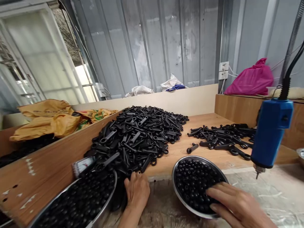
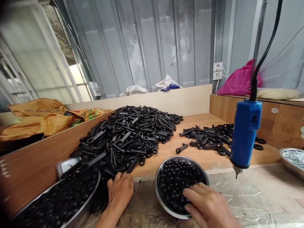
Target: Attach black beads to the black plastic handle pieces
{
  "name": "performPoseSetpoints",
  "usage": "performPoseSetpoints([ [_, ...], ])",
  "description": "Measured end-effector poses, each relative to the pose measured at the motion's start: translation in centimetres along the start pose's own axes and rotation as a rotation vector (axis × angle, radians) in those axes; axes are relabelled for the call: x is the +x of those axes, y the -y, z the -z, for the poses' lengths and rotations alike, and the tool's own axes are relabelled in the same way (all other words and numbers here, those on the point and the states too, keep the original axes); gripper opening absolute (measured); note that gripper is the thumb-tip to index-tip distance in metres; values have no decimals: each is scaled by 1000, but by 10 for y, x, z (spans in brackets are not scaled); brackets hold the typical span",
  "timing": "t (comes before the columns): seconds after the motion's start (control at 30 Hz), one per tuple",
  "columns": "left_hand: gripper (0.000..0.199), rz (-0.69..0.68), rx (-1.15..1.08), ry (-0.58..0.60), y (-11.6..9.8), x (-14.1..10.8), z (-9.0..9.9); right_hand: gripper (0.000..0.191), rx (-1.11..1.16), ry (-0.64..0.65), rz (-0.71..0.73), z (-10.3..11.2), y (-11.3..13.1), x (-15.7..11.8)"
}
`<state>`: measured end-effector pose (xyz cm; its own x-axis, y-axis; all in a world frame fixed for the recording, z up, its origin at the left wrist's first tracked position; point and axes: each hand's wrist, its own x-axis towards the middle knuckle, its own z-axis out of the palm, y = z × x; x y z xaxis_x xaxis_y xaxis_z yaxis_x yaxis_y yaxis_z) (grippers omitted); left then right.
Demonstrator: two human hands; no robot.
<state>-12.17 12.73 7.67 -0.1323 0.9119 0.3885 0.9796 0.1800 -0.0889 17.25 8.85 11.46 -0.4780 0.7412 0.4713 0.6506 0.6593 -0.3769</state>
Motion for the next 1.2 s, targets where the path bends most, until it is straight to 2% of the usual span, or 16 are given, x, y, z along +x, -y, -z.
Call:
performPoseSetpoints([
  [0.07,13,-75,-12,63,-4,-3,3,20,-127,150,30,-7,3,22],
  [0.17,7,-167,-39,101,-12,-2,5,30,-246,363,20,-20,2,39],
  [0.27,18,-140,-52,79,-21,11,3,34,-323,480,-29,-28,1,46],
  [0.37,30,11,-60,64,-29,31,-3,45,-374,491,-59,-29,3,50],
  [0.47,30,86,-151,92,-36,44,-9,45,-400,509,-100,-29,5,52],
  [0.57,27,62,-351,143,-40,42,-11,41,-387,479,-127,-31,3,49],
  [0.7,29,96,-747,172,-39,27,-1,23,-318,354,-105,-32,-5,45],
  [0.77,38,180,-992,207,-36,18,9,20,-198,219,-70,-30,-9,45],
  [0.87,44,295,-1365,300,-30,2,26,21,210,36,-84,-24,-8,42],
  [0.97,39,344,-1626,348,-26,-19,40,18,770,8,-291,-19,5,32],
  [1.07,42,366,-1709,329,-25,-39,43,19,1262,-50,-562,-20,26,17],
  [1.13,44,357,-1667,299,-25,-50,39,28,1472,-89,-634,-25,39,6],
  [1.2,41,334,-1554,259,-23,-58,34,30,1595,-95,-635,-32,48,-5],
])
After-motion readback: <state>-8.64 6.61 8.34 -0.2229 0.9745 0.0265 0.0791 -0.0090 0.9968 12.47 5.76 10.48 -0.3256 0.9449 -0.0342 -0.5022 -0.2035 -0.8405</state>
